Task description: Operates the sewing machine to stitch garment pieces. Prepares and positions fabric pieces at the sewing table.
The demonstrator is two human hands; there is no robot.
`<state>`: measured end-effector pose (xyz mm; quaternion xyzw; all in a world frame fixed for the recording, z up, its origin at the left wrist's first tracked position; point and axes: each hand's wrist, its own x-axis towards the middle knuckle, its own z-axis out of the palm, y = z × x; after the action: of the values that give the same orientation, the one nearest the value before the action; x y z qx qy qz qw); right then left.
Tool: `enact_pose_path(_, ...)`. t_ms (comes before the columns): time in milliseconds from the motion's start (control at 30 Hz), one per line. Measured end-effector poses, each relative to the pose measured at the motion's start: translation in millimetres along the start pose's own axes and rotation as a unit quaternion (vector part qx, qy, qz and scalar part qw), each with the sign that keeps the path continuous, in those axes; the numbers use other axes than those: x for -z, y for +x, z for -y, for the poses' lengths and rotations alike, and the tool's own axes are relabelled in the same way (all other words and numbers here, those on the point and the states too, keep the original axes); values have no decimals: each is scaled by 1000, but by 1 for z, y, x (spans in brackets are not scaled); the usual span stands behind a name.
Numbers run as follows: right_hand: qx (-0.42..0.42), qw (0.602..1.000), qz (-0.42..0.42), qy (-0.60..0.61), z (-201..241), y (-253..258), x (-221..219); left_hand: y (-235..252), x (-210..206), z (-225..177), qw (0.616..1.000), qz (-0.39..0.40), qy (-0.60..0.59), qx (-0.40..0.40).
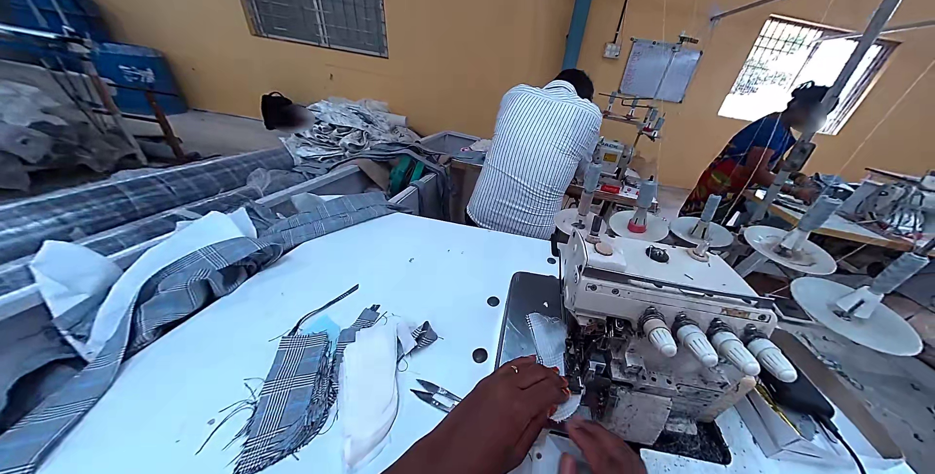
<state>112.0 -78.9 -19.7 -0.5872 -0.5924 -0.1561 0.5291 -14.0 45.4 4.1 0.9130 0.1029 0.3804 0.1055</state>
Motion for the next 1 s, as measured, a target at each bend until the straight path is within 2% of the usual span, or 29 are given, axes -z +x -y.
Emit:
enact_pose_path(133,6,991,53,-125,8,-7,-20,8,12,8,996,39,-78,35)
enact_pose_path(200,12,983,68,-170,9,-9,-19,12,15,15,994,55,-91,21)
enact_pose_path(367,45,979,84,-180,2,-9,-9,8,19,26,993,87,-31,-74)
enact_pose_path(533,56,978,66,-187,-5,-5,-5,8,19,25,991,92,5,-94)
enact_pose_path(700,62,983,45,-169,-16,-1,-5,7,14,19,993,69,49,-85)
enact_pose_path(1000,116,979,30,-164,-43,8,0,0,-9,-2,984,-36,174,-14)
